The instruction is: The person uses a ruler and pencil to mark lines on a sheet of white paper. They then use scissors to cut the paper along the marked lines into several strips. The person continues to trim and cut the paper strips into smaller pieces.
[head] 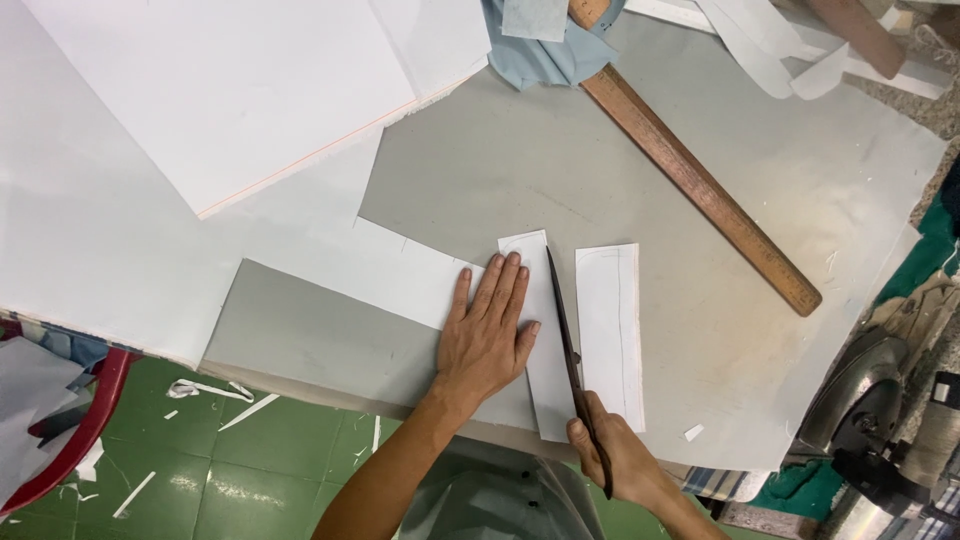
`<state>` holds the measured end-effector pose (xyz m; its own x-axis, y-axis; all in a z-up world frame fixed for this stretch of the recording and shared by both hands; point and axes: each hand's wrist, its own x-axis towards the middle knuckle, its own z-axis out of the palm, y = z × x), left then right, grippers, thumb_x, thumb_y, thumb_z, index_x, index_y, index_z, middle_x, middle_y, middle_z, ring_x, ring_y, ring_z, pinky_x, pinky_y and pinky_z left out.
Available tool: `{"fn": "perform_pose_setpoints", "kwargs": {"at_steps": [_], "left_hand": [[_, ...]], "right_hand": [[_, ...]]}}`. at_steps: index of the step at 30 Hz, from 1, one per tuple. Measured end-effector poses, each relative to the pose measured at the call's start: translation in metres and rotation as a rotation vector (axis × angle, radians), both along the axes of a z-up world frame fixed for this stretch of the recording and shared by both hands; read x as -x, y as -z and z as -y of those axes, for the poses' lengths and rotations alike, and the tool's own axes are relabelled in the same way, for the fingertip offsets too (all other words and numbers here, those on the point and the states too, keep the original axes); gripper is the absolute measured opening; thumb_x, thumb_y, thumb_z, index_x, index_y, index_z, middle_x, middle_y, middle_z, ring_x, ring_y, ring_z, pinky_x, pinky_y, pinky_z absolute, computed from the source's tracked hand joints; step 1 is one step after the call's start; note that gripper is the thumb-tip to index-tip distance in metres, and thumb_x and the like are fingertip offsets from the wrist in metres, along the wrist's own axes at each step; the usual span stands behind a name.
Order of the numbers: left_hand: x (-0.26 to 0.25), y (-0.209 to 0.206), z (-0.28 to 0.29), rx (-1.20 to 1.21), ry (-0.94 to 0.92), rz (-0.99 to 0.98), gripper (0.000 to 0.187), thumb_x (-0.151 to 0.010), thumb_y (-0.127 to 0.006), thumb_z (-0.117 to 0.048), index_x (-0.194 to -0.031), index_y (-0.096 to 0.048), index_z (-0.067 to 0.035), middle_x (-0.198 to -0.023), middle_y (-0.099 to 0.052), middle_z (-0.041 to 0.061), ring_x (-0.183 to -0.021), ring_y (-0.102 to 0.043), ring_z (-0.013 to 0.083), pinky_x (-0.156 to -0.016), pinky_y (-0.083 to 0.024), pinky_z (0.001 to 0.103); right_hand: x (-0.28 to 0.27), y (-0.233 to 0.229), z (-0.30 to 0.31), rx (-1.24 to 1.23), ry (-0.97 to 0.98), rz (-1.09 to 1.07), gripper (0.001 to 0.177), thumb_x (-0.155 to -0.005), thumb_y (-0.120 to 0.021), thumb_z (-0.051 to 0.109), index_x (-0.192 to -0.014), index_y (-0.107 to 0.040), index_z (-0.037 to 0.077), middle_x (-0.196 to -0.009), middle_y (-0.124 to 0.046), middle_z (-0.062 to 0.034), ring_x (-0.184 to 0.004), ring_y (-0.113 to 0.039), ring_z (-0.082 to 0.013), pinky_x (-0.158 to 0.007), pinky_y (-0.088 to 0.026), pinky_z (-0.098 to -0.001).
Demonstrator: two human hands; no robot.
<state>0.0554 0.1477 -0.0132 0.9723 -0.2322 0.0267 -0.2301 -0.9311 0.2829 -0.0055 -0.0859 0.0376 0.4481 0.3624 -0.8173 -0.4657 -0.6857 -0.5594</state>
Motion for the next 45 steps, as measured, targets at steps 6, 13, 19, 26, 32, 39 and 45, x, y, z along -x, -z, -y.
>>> {"fn": "perform_pose_setpoints", "kwargs": {"at_steps": [6, 13, 19, 26, 32, 39, 45], "left_hand": [[0.001, 0.001, -0.001, 0.018, 0.004, -0.02, 0.066, -0.109, -0.038, -0.045, -0.16, -0.035, -0.004, -0.169, -0.029, 0.013, -0.157, -0.025, 0.0254, -0.129, -0.018, 0.05], [0.0, -0.003, -0.001, 0.009, 0.006, -0.004, 0.067, -0.109, -0.038, -0.047, -0.159, -0.037, -0.003, -0.168, -0.032, 0.013, -0.156, -0.027, 0.0256, -0.129, -0.019, 0.05], [0.0, 0.004, 0.002, -0.048, -0.004, 0.026, 0.079, -0.105, -0.036, -0.062, -0.159, -0.038, -0.005, -0.168, -0.032, 0.011, -0.157, -0.026, 0.0236, -0.129, -0.017, 0.05], [-0.013, -0.011, 0.013, -0.105, -0.144, 0.045, 0.065, -0.107, -0.05, -0.042, -0.158, -0.04, -0.004, -0.167, -0.03, 0.018, -0.156, -0.027, 0.0335, -0.125, -0.019, 0.059], [0.054, -0.017, 0.111, -0.003, 0.076, 0.058, 0.063, -0.106, -0.051, -0.042, -0.152, -0.045, 0.0, -0.162, -0.041, 0.016, -0.153, -0.034, 0.0304, -0.125, -0.024, 0.055], [0.093, 0.016, 0.135, -0.038, 0.028, 0.046, 0.067, -0.107, -0.041, -0.049, -0.156, -0.042, -0.004, -0.166, -0.035, 0.016, -0.154, -0.03, 0.0314, -0.126, -0.021, 0.057], [0.093, 0.013, 0.137, -0.124, -0.002, 0.016, 0.066, -0.107, -0.035, -0.045, -0.159, -0.037, -0.004, -0.168, -0.032, 0.015, -0.156, -0.028, 0.0308, -0.126, -0.019, 0.056]], "right_hand": [[-0.016, 0.002, -0.012, -0.039, 0.019, 0.074, 0.046, -0.104, -0.036, 0.052, -0.095, -0.049, 0.009, -0.057, -0.04, 0.002, -0.047, -0.034, -0.0112, -0.046, -0.031, -0.0314], [-0.017, 0.007, -0.008, 0.035, 0.058, 0.055, 0.047, -0.101, -0.043, 0.055, -0.092, -0.051, 0.009, -0.059, -0.04, 0.0019, -0.052, -0.036, -0.0118, -0.048, -0.033, -0.0311], [0.001, -0.002, 0.02, -0.085, 0.218, 0.131, 0.053, -0.094, -0.044, 0.057, -0.105, -0.057, 0.007, -0.051, -0.049, -0.0002, -0.036, -0.051, -0.0149, -0.037, -0.05, -0.03], [0.068, -0.01, 0.103, -0.115, 0.477, 0.151, 0.058, -0.094, -0.046, 0.054, -0.12, -0.057, 0.003, -0.051, -0.049, -0.0004, -0.039, -0.049, -0.0143, -0.04, -0.048, -0.0311], [0.137, -0.016, 0.167, 0.015, 0.447, -0.056, 0.059, -0.092, -0.056, 0.051, -0.13, -0.062, 0.007, -0.064, -0.048, -0.0012, -0.051, -0.046, -0.0145, -0.051, -0.044, -0.0337], [0.25, 0.036, 0.246, 0.231, 0.154, -0.377, 0.065, -0.085, -0.062, 0.066, -0.137, -0.062, 0.027, -0.09, -0.068, 0.0007, -0.079, -0.073, -0.0135, -0.078, -0.056, -0.0298], [0.216, 0.003, 0.216, -0.011, 0.029, -0.393, 0.072, -0.09, -0.039, 0.07, -0.145, -0.047, 0.024, -0.083, -0.054, 0.0045, -0.066, -0.049, -0.0085, -0.068, -0.047, -0.0291]]}}
